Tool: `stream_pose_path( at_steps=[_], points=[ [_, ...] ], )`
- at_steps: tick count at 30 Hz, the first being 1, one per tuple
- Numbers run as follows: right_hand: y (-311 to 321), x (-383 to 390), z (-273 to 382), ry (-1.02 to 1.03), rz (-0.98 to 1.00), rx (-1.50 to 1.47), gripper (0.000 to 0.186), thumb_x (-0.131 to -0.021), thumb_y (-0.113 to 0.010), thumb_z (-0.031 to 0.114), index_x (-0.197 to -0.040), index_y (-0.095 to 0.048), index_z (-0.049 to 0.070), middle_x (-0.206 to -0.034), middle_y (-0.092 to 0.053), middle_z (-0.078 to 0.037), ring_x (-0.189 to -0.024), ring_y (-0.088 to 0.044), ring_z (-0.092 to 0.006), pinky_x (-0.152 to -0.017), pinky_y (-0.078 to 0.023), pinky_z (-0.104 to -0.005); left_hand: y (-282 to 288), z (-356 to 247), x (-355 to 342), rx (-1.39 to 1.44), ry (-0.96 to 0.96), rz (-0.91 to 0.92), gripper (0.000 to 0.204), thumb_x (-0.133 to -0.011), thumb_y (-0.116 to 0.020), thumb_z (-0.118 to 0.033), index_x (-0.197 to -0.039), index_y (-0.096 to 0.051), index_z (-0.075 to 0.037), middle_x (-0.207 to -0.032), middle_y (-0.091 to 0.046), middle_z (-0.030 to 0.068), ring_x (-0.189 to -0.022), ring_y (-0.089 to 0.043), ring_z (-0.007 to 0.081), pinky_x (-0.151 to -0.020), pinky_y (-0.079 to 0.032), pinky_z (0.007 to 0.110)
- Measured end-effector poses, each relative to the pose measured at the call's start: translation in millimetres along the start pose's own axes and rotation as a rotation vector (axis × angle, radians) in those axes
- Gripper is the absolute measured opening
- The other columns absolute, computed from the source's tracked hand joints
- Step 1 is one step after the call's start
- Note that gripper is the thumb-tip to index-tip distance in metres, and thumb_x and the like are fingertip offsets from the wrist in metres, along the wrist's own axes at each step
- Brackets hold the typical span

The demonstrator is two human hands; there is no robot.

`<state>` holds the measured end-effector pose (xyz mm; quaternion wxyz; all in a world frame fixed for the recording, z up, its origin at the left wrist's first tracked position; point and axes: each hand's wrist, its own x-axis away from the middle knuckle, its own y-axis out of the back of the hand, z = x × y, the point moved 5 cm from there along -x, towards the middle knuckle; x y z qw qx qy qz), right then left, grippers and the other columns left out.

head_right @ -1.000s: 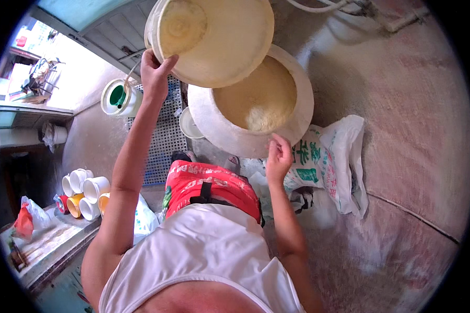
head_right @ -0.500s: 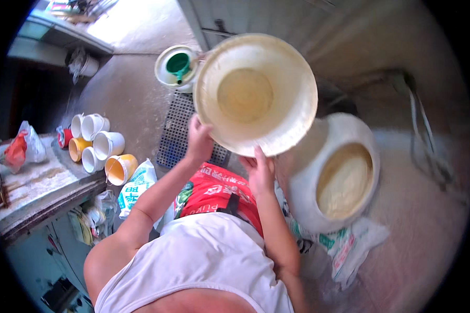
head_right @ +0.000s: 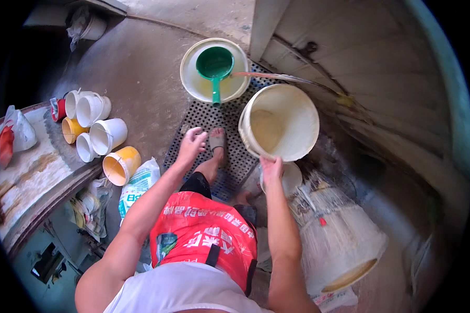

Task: The person pours water from buckets into a large dough mixer, then adds flour from a large white bag, and scrapes the sides of the mixer using a scraper tool.

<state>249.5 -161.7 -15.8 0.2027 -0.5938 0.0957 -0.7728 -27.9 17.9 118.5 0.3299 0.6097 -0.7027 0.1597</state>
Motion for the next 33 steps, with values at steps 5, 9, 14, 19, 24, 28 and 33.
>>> stream_pose_path(
  at_steps=[5,9,14,19,24,28,33],
  points=[
    [-49,-122,-5,0.032,-0.023,-0.063,0.044,-0.093,-0.049,0.028,-0.119,-0.044,-0.008,-0.117,-0.053,-0.023,-0.110,-0.055,-0.0333,-0.099,-0.048,-0.0437,110,85,-21,0.022,0.161,-0.177,0.040,-0.090,-0.062,-0.024,-0.122,-0.052,-0.003,-0.097,-0.059,0.0050,-0.074,-0.056,0.0099,-0.064,-0.050,0.024],
    [-60,-132,-31,-0.022,-0.077,0.055,0.059,-0.093,-0.056,0.042,-0.118,-0.044,-0.010,-0.115,-0.056,-0.022,-0.104,-0.058,-0.0308,-0.093,-0.051,-0.0405,162,153,24,0.043,0.338,-0.282,0.037,-0.087,-0.063,-0.020,-0.119,-0.053,-0.003,-0.096,-0.059,0.0073,-0.074,-0.057,0.0123,-0.062,-0.049,0.026],
    [-190,-72,-71,0.282,0.128,0.796,0.037,-0.089,-0.063,0.022,-0.111,-0.052,-0.006,-0.091,-0.063,-0.016,-0.074,-0.064,-0.0252,-0.067,-0.056,-0.0336,179,213,76,0.109,0.503,-0.366,0.037,-0.088,-0.062,-0.019,-0.120,-0.053,-0.003,-0.098,-0.058,0.0084,-0.077,-0.056,0.0142,-0.064,-0.050,0.027],
    [-328,-130,-123,0.942,0.243,1.965,0.043,-0.079,-0.065,0.008,-0.115,-0.049,-0.008,-0.110,-0.055,-0.023,-0.092,-0.059,-0.0334,-0.073,-0.051,-0.0450,180,220,72,0.138,0.513,-0.393,0.037,-0.088,-0.061,-0.019,-0.120,-0.053,-0.002,-0.098,-0.058,0.0080,-0.077,-0.056,0.0144,-0.065,-0.050,0.028],
    [-332,-206,-152,-0.483,0.302,0.730,0.033,-0.081,-0.054,0.002,-0.112,-0.042,-0.003,-0.079,-0.059,-0.013,-0.056,-0.058,-0.0228,-0.046,-0.049,-0.0332,204,225,73,0.191,0.502,-0.433,0.036,-0.089,-0.060,-0.018,-0.120,-0.052,-0.002,-0.100,-0.058,0.0091,-0.080,-0.058,0.0156,-0.067,-0.051,0.029],
    [-341,-206,-147,-0.121,0.331,1.322,0.051,-0.079,-0.055,0.007,-0.126,-0.037,-0.001,-0.087,-0.062,-0.019,-0.062,-0.063,-0.0233,-0.056,-0.052,-0.0384,226,242,87,0.228,0.551,-0.492,0.037,-0.088,-0.060,-0.018,-0.120,-0.052,-0.001,-0.097,-0.058,0.0084,-0.078,-0.057,0.0147,-0.065,-0.051,0.028],
    [-336,-255,-149,0.078,0.124,1.877,0.066,-0.081,-0.049,0.007,-0.142,-0.023,0.003,-0.104,-0.063,-0.025,-0.071,-0.068,-0.0298,-0.065,-0.053,-0.0403,233,266,94,0.249,0.628,-0.507,0.036,-0.088,-0.060,-0.018,-0.119,-0.053,-0.001,-0.094,-0.057,0.0071,-0.076,-0.056,0.0138,-0.063,-0.051,0.028]
  ],
)
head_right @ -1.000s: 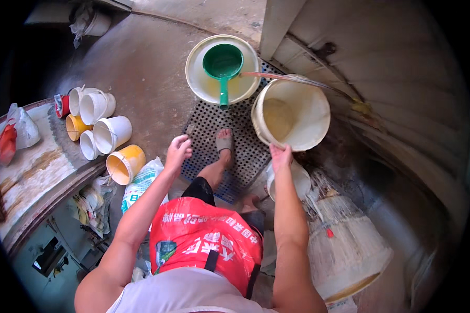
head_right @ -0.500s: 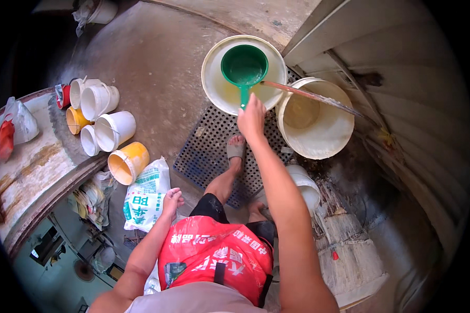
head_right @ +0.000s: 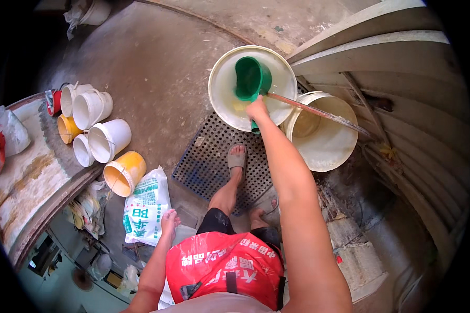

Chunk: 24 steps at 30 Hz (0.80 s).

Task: The person pours water from buckets into a large dough mixer, then adds flour from a large white bag, and scrapes the sides of the mixer using a scraper tool.

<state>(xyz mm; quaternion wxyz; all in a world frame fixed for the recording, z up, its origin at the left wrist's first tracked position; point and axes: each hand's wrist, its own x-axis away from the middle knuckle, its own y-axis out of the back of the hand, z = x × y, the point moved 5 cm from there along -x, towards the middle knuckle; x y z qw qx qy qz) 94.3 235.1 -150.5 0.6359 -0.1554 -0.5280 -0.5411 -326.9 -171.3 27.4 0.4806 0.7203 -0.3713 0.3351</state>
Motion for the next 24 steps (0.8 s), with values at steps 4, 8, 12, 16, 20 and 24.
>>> stream_pose_path(
  at_steps=[4,8,12,16,20,24],
  points=[
    [-18,-8,8,-0.056,0.036,0.042,0.064,-0.081,-0.051,0.008,-0.140,-0.027,0.004,-0.102,-0.064,-0.024,-0.068,-0.068,-0.0296,-0.063,-0.053,-0.0398,-2,16,-2,0.010,0.025,0.005,0.035,-0.088,-0.061,-0.018,-0.119,-0.053,-0.003,-0.096,-0.057,0.0059,-0.076,-0.056,0.0137,-0.064,-0.051,0.028],
    [-22,-41,-11,-0.021,0.016,-0.110,0.055,-0.081,-0.052,0.008,-0.132,-0.033,0.002,-0.097,-0.064,-0.023,-0.063,-0.066,-0.0294,-0.057,-0.053,-0.0389,-15,3,-6,0.004,0.017,0.036,0.033,-0.089,-0.061,-0.018,-0.118,-0.054,-0.004,-0.098,-0.057,0.0056,-0.078,-0.057,0.0139,-0.065,-0.051,0.028],
    [-27,-29,3,-0.039,0.060,-0.215,0.043,-0.081,-0.051,0.006,-0.122,-0.039,-0.003,-0.088,-0.063,-0.021,-0.056,-0.062,-0.0279,-0.048,-0.050,-0.0397,-22,1,-4,0.027,0.020,0.029,0.032,-0.090,-0.060,-0.018,-0.118,-0.054,-0.004,-0.100,-0.058,0.0058,-0.079,-0.058,0.0141,-0.065,-0.052,0.028],
    [-23,-34,-3,0.006,0.187,-0.409,0.037,-0.081,-0.054,0.003,-0.115,-0.042,-0.005,-0.077,-0.059,-0.016,-0.050,-0.057,-0.0237,-0.041,-0.047,-0.0376,-26,2,-7,0.040,0.035,0.057,0.030,-0.091,-0.058,-0.016,-0.119,-0.054,-0.007,-0.101,-0.054,0.0036,-0.082,-0.055,0.0151,-0.069,-0.051,0.029],
    [-12,-10,-1,0.071,0.248,-0.463,0.036,-0.082,-0.057,0.003,-0.114,-0.043,-0.004,-0.070,-0.055,-0.012,-0.048,-0.054,-0.0198,-0.039,-0.046,-0.0340,-22,1,-1,0.026,0.030,0.048,0.030,-0.091,-0.058,-0.017,-0.119,-0.053,-0.007,-0.104,-0.053,0.0046,-0.082,-0.055,0.0162,-0.069,-0.051,0.030],
    [2,22,-6,0.114,0.211,-0.601,0.036,-0.083,-0.058,0.003,-0.115,-0.043,-0.002,-0.069,-0.053,-0.009,-0.049,-0.053,-0.0170,-0.041,-0.047,-0.0325,-13,7,8,0.004,0.036,0.043,0.031,-0.091,-0.059,-0.017,-0.119,-0.053,-0.007,-0.106,-0.054,0.0056,-0.083,-0.055,0.0169,-0.070,-0.052,0.031]
  ],
)
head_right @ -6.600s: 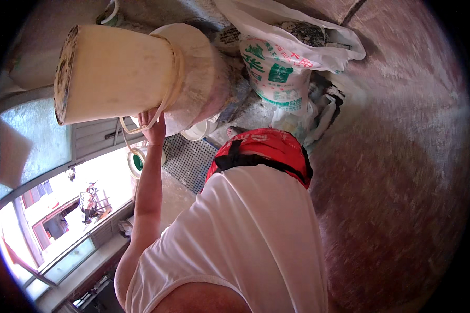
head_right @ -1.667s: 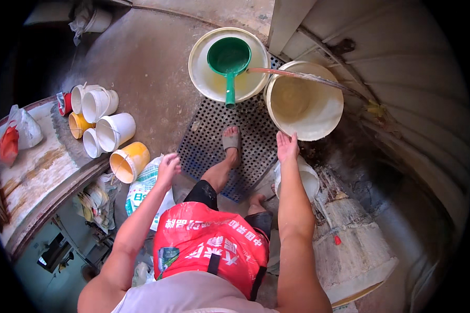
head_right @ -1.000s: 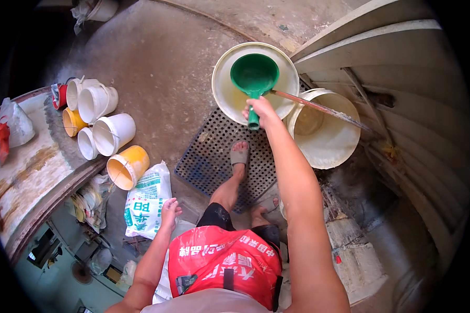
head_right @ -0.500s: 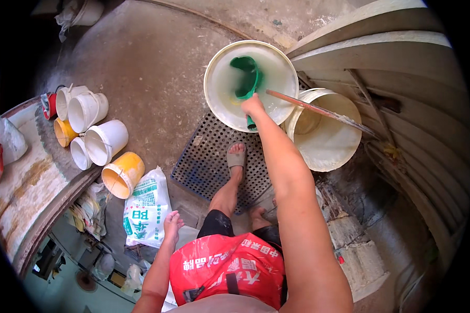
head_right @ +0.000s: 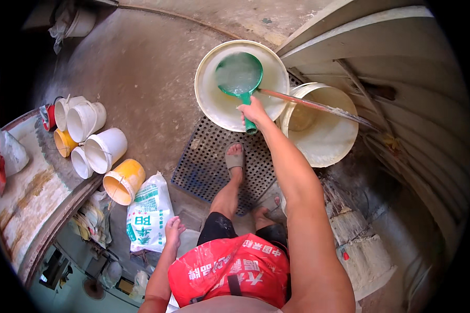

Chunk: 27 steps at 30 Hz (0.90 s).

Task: The person pours water from buckets into a large dough mixer, then adds flour from a large white bag, and scrapes the sides of the mixer using a scraper tool.

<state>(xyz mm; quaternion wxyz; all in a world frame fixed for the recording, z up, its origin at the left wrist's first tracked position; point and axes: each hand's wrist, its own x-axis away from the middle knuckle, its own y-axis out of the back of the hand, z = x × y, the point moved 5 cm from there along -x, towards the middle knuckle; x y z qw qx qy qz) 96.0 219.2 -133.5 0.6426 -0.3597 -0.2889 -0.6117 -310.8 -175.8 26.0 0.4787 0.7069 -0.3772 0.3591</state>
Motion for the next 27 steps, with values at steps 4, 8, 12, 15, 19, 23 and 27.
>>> stream_pose_path(
  at_steps=[4,8,12,15,19,23,27],
  points=[
    [-2,21,8,0.008,0.041,-0.119,0.038,-0.084,-0.056,0.003,-0.118,-0.041,0.001,-0.070,-0.051,-0.007,-0.049,-0.051,-0.0145,-0.041,-0.046,-0.0305,4,0,1,-0.028,-0.005,0.008,0.031,-0.090,-0.059,-0.018,-0.119,-0.053,-0.006,-0.106,-0.054,0.0057,-0.083,-0.055,0.0163,-0.069,-0.052,0.030],
    [-2,41,15,0.048,0.047,-0.179,0.045,-0.084,-0.055,0.002,-0.125,-0.037,-0.001,-0.072,-0.052,-0.007,-0.050,-0.051,-0.0149,-0.041,-0.047,-0.0309,-3,-21,11,-0.048,-0.052,0.020,0.030,-0.090,-0.058,-0.017,-0.118,-0.054,-0.005,-0.102,-0.055,0.0052,-0.082,-0.055,0.0153,-0.068,-0.052,0.029],
    [-6,71,22,0.103,0.060,-0.206,0.048,-0.084,-0.055,0.003,-0.128,-0.036,0.001,-0.070,-0.051,-0.007,-0.049,-0.051,-0.0145,-0.039,-0.046,-0.0301,-7,-36,19,-0.039,-0.091,0.038,0.031,-0.090,-0.058,-0.017,-0.118,-0.054,-0.004,-0.099,-0.055,0.0051,-0.080,-0.056,0.0150,-0.067,-0.052,0.029],
    [-7,100,21,0.157,0.070,-0.231,0.054,-0.084,-0.056,0.003,-0.134,-0.033,0.004,-0.070,-0.051,-0.006,-0.048,-0.051,-0.0135,-0.038,-0.045,-0.0287,-3,-40,22,-0.056,-0.121,0.038,0.030,-0.090,-0.059,-0.016,-0.117,-0.054,-0.003,-0.099,-0.056,0.0055,-0.079,-0.056,0.0146,-0.065,-0.052,0.028],
    [-6,161,25,0.218,0.087,-0.297,0.063,-0.084,-0.056,0.004,-0.141,-0.029,0.006,-0.068,-0.050,-0.004,-0.047,-0.050,-0.0119,-0.038,-0.045,-0.0273,5,-39,31,-0.082,-0.145,0.048,0.029,-0.090,-0.058,-0.016,-0.115,-0.055,-0.003,-0.099,-0.057,0.0064,-0.079,-0.057,0.0146,-0.064,-0.052,0.029],
    [0,253,31,0.278,0.111,-0.375,0.062,-0.085,-0.056,0.004,-0.141,-0.029,0.007,-0.069,-0.050,-0.002,-0.047,-0.050,-0.0103,-0.038,-0.045,-0.0270,17,-51,43,-0.156,-0.189,0.056,0.028,-0.091,-0.057,-0.016,-0.115,-0.056,-0.002,-0.097,-0.057,0.0081,-0.076,-0.057,0.0158,-0.063,-0.052,0.029],
    [21,396,43,0.340,0.069,-0.502,0.065,-0.084,-0.057,0.004,-0.142,-0.027,0.007,-0.069,-0.051,-0.003,-0.046,-0.050,-0.0103,-0.038,-0.045,-0.0269,29,-67,57,-0.195,-0.244,0.066,0.029,-0.090,-0.058,-0.018,-0.114,-0.056,-0.002,-0.099,-0.056,0.0083,-0.076,-0.058,0.0165,-0.061,-0.052,0.029]
  ],
)
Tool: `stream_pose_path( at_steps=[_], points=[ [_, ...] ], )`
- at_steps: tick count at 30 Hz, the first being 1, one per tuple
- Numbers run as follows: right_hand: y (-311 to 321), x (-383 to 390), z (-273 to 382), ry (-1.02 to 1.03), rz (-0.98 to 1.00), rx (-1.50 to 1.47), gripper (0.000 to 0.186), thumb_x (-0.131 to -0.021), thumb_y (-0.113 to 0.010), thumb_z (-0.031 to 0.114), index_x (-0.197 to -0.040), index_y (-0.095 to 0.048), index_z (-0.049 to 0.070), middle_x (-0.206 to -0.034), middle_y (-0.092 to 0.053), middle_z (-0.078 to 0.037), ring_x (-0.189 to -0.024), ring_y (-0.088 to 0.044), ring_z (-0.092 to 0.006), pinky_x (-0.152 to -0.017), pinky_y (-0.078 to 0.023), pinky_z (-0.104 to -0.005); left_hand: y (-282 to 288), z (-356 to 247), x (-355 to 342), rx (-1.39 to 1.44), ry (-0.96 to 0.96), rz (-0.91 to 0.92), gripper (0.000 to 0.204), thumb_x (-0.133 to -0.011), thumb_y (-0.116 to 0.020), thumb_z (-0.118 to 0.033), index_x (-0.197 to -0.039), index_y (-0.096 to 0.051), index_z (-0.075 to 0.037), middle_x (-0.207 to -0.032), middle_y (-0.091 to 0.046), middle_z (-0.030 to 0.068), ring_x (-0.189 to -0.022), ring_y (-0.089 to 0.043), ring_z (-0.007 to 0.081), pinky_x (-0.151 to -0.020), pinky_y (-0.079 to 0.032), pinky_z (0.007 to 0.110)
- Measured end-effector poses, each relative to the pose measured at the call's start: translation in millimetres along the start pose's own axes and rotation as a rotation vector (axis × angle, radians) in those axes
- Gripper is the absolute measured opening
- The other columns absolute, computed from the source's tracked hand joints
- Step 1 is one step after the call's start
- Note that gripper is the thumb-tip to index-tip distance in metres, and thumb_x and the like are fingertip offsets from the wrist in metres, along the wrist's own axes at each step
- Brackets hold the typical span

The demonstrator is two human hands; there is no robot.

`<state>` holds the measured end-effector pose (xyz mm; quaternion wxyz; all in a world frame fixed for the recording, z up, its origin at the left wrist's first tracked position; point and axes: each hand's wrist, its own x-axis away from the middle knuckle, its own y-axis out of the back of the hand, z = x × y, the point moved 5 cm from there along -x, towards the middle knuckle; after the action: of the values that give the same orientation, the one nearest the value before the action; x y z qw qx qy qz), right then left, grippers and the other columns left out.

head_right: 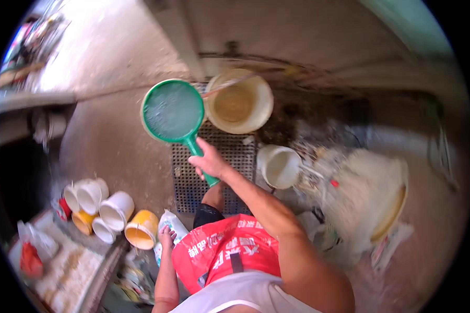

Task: The person pours water from buckets into a large dough mixer, then adds flour from a large white bag, and scrapes the sides of the mixer using a scraper tool.

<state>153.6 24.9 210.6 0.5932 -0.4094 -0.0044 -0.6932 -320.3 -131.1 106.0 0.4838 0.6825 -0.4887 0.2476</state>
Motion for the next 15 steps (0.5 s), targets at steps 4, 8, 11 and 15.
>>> stream_pose_path(
  at_steps=[4,8,11,15],
  points=[
    [20,144,51,0.115,-0.024,-0.060,0.062,-0.084,-0.058,0.006,-0.139,-0.030,0.006,-0.068,-0.051,-0.002,-0.045,-0.050,-0.0104,-0.038,-0.043,-0.0277,1,-33,12,-0.107,-0.090,0.074,0.029,-0.091,-0.056,-0.020,-0.118,-0.053,-0.008,-0.096,-0.055,0.0068,-0.076,-0.057,0.0185,-0.063,-0.052,0.031],
    [39,322,104,0.233,-0.177,-0.010,0.058,-0.084,-0.057,0.006,-0.137,-0.032,0.004,-0.066,-0.051,-0.003,-0.045,-0.050,-0.0113,-0.040,-0.043,-0.0274,-17,-59,48,-0.108,-0.181,0.210,0.026,-0.090,-0.057,-0.019,-0.114,-0.054,-0.010,-0.090,-0.054,0.0036,-0.073,-0.055,0.0159,-0.060,-0.049,0.029],
    [39,461,124,0.309,-0.297,-0.043,0.056,-0.084,-0.056,0.005,-0.135,-0.033,0.003,-0.062,-0.049,-0.003,-0.042,-0.049,-0.0119,-0.038,-0.042,-0.0275,-25,-82,85,-0.150,-0.236,0.243,0.025,-0.091,-0.056,-0.019,-0.114,-0.053,-0.009,-0.082,-0.051,0.0011,-0.063,-0.050,0.0131,-0.056,-0.046,0.027],
    [15,622,146,0.334,-0.551,-0.112,0.059,-0.086,-0.056,0.007,-0.140,-0.031,0.006,-0.067,-0.049,-0.004,-0.045,-0.050,-0.0116,-0.039,-0.043,-0.0272,-38,-128,134,-0.140,-0.326,0.433,0.025,-0.090,-0.057,-0.015,-0.113,-0.053,-0.007,-0.077,-0.050,0.0001,-0.060,-0.048,0.0112,-0.051,-0.043,0.026]
  ],
)
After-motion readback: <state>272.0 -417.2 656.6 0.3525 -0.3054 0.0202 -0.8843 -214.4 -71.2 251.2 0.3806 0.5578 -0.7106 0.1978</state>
